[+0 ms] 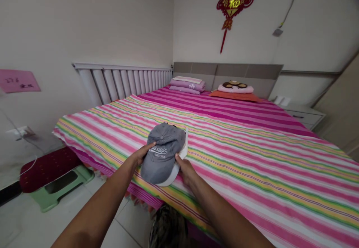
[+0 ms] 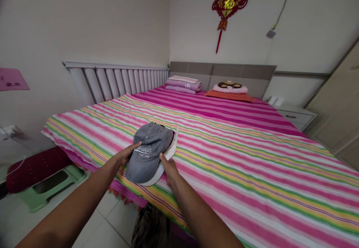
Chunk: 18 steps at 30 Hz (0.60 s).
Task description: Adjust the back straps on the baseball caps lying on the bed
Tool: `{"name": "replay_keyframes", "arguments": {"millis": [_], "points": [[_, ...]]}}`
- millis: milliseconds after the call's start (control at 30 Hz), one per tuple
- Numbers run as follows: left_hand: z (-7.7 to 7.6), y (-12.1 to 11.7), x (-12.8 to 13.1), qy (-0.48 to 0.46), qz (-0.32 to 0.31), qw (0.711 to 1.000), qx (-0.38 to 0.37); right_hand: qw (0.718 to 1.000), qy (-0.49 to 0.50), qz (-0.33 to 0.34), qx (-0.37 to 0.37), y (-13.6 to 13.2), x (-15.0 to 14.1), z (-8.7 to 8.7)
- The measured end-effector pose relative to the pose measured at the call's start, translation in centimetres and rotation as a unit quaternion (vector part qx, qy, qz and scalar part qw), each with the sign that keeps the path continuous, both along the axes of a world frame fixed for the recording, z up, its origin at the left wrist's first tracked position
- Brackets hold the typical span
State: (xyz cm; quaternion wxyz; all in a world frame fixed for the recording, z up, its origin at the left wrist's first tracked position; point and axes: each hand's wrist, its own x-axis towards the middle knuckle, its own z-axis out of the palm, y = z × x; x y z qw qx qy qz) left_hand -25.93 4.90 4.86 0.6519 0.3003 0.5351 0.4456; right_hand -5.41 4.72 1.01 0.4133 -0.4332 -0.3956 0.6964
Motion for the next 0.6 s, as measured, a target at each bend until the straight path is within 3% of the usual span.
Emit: {"name": "replay_keyframes", "arguments": {"millis": [367,600], "points": [[1.1,-0.1,1.1,-0.01,-0.03,1.0,0.0,0.998,0.052,-0.039,-0.012,0.4,-0.1,0.7],[-0.2,0.8,3.8,-0.019,-0.021,0.999,0.028,0.997,0.048,-0.058,-0.007,1.5,1.9,0.0]]}}
